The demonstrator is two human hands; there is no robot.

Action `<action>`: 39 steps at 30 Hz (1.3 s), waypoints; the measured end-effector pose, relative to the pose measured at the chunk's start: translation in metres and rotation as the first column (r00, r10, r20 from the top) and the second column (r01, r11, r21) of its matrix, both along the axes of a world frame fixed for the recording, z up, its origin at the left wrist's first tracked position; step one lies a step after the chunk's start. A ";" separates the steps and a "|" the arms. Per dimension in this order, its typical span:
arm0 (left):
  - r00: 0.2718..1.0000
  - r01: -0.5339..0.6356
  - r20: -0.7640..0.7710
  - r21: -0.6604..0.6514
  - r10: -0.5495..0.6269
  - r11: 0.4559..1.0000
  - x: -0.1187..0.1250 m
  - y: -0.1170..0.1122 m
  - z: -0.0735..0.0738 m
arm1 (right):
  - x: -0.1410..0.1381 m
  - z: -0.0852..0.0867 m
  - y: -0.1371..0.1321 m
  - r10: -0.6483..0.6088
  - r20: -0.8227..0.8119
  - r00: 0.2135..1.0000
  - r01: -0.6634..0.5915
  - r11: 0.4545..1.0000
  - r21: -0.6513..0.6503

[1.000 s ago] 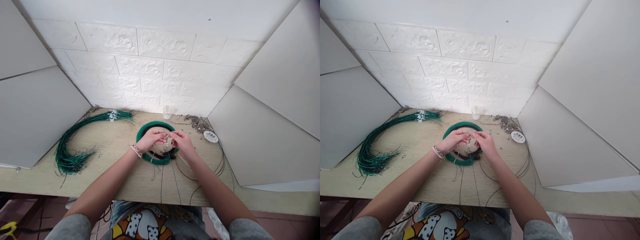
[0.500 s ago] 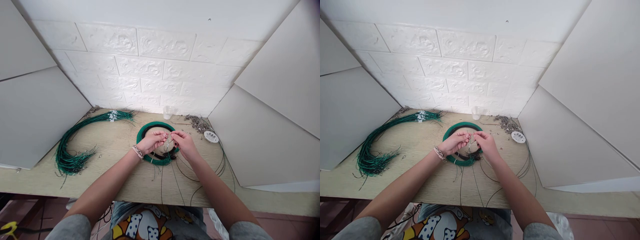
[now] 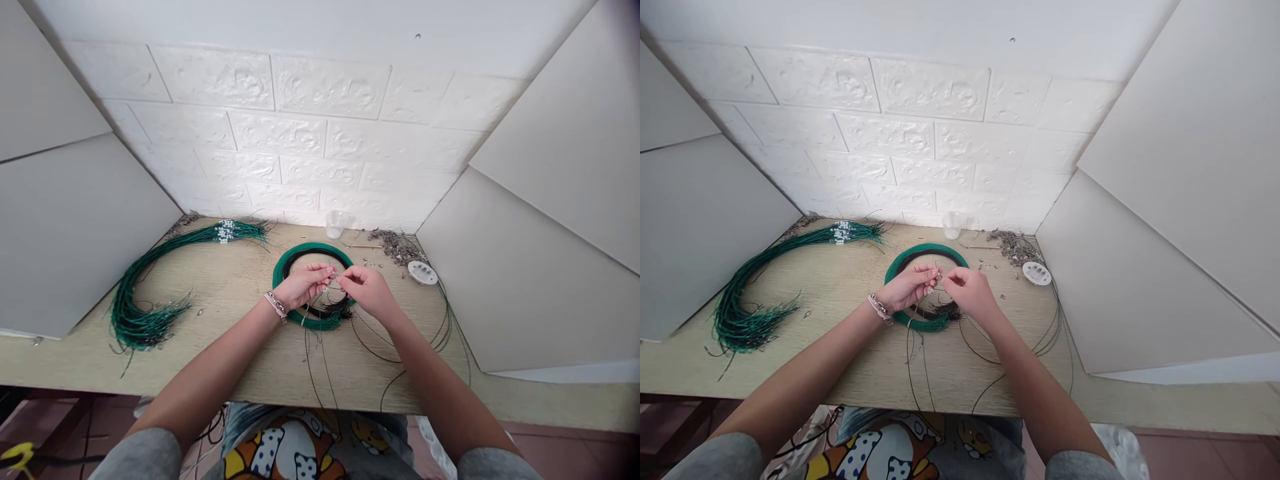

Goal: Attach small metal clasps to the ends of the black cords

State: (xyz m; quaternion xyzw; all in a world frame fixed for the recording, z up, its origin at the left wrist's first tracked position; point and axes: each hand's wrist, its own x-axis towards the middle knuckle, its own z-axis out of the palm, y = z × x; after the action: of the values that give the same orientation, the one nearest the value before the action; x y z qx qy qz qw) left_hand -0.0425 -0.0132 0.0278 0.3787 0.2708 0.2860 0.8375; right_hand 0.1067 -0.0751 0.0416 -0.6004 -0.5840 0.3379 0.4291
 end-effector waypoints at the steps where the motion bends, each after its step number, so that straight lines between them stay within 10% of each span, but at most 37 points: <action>1: 1.000 0.008 -0.001 0.011 -0.008 1.000 0.000 0.000 0.000 | 0.000 0.000 0.000 0.017 0.023 1.000 -0.016 1.000 -0.012; 39: 1.000 0.013 -0.013 0.040 -0.012 0.999 0.002 -0.001 -0.004 | -0.006 -0.003 -0.001 -0.035 0.071 0.997 0.038 0.998 -0.043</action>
State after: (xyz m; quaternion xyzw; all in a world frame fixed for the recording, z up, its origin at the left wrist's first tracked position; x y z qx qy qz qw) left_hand -0.0408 -0.0146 0.0237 0.3989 0.2679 0.2838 0.8298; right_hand 0.1010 -0.0763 0.0384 -0.6320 -0.5801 0.3217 0.4008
